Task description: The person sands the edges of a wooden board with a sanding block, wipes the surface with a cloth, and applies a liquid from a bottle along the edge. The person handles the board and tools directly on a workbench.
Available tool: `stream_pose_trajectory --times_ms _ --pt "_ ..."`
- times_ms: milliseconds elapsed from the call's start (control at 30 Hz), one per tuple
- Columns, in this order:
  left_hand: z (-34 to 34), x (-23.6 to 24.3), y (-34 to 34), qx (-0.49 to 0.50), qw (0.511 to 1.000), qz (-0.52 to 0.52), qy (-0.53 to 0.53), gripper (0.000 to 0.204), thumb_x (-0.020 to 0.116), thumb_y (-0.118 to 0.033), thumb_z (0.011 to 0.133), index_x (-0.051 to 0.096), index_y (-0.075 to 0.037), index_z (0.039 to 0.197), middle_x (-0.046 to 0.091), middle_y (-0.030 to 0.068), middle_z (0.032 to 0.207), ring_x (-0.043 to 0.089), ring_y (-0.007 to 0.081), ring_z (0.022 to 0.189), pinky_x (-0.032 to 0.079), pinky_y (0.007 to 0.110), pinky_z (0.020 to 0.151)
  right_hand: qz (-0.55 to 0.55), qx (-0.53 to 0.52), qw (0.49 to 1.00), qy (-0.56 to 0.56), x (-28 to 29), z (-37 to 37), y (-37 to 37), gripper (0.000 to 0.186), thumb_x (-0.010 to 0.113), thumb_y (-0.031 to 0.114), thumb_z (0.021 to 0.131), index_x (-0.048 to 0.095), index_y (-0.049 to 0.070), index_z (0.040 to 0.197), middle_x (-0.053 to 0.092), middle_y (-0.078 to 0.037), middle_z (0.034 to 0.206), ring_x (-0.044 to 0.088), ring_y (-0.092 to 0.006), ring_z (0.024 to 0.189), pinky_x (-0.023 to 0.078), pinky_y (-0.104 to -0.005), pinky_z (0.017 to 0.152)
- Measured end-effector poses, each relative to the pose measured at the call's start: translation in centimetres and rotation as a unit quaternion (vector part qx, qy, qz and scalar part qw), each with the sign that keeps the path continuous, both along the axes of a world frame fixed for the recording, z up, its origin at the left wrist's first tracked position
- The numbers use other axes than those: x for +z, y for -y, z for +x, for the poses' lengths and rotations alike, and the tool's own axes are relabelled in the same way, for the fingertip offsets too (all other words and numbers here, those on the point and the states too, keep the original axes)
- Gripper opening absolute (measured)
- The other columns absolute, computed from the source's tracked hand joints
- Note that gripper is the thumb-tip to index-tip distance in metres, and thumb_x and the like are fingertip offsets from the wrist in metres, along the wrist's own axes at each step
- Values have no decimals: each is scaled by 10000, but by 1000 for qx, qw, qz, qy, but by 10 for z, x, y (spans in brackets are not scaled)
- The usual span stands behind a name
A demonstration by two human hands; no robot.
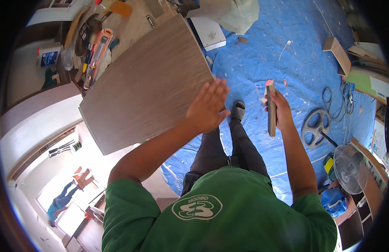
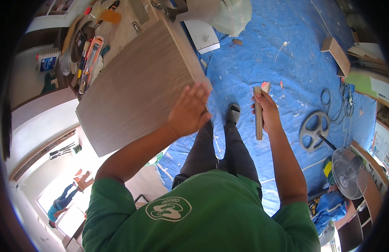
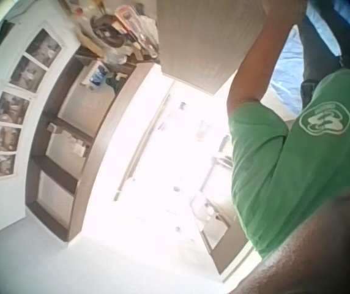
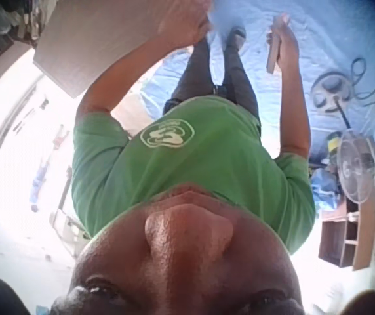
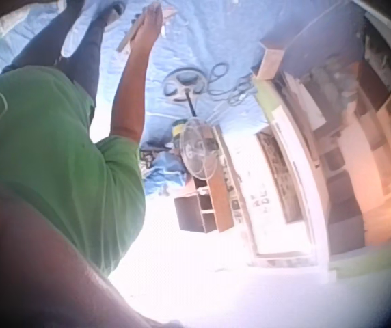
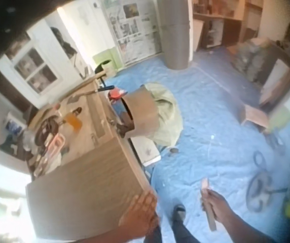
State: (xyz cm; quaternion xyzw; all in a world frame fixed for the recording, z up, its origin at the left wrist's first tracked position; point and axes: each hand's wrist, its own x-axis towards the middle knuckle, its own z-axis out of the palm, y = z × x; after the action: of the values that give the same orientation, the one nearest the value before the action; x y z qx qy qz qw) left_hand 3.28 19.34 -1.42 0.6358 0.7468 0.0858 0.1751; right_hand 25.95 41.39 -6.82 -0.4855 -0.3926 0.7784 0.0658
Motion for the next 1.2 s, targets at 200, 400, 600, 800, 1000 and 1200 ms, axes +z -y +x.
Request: stream_pose_trajectory --times_ms 200,400,600,800,1000,1200 --pt "50 -4 29 -253 958 74 116 617 612 -304 976 464 -11 1499 378 148 1634 311 292 1541 205 503 1273 17 26 997 -67 38 -34 11 552 640 349 1028 518 65 1486 639 -62 1106 625 -153 906 525 -308 796" --pt "-18 9 24 -163 981 -17 103 603 535 -327 1033 410 -58 1558 320 96 1677 246 257 1570 133 468 1300 234 132 961 -65 49 -37 26 668 643 366 1036 405 78 1590 618 -103 1289 611 -173 1094 486 -307 978" --pt "-102 3 1 -241 969 26 54 616 487 -390 1052 387 -88 1579 306 93 1684 217 251 1581 104 463 1310 446 284 838 -136 70 -50 42 625 761 210 929 530 69 1493 578 -156 1323 596 -259 1167 483 -368 999" --pt "-169 -5 -30 -242 966 74 -56 595 429 -423 1076 387 -115 1584 297 78 1690 218 234 1580 111 468 1313 509 362 769 -139 74 -53 57 678 858 168 791 619 125 1424 612 -163 1276 626 -319 1092 494 -423 956" --pt "-228 -6 -50 -114 985 112 -63 608 417 -422 1072 436 -27 1534 369 175 1636 285 343 1543 164 505 1283 588 406 676 -178 66 -72 55 646 875 251 735 689 187 1350 640 -132 1259 635 -312 1046 476 -442 900" --pt "-247 -15 -54 119 977 153 -90 652 392 -454 1077 415 5 1540 366 210 1629 275 362 1547 172 485 1281 611 419 646 -181 52 -90 51 596 860 308 741 714 214 1311 642 -125 1253 634 -328 1049 479 -458 909"
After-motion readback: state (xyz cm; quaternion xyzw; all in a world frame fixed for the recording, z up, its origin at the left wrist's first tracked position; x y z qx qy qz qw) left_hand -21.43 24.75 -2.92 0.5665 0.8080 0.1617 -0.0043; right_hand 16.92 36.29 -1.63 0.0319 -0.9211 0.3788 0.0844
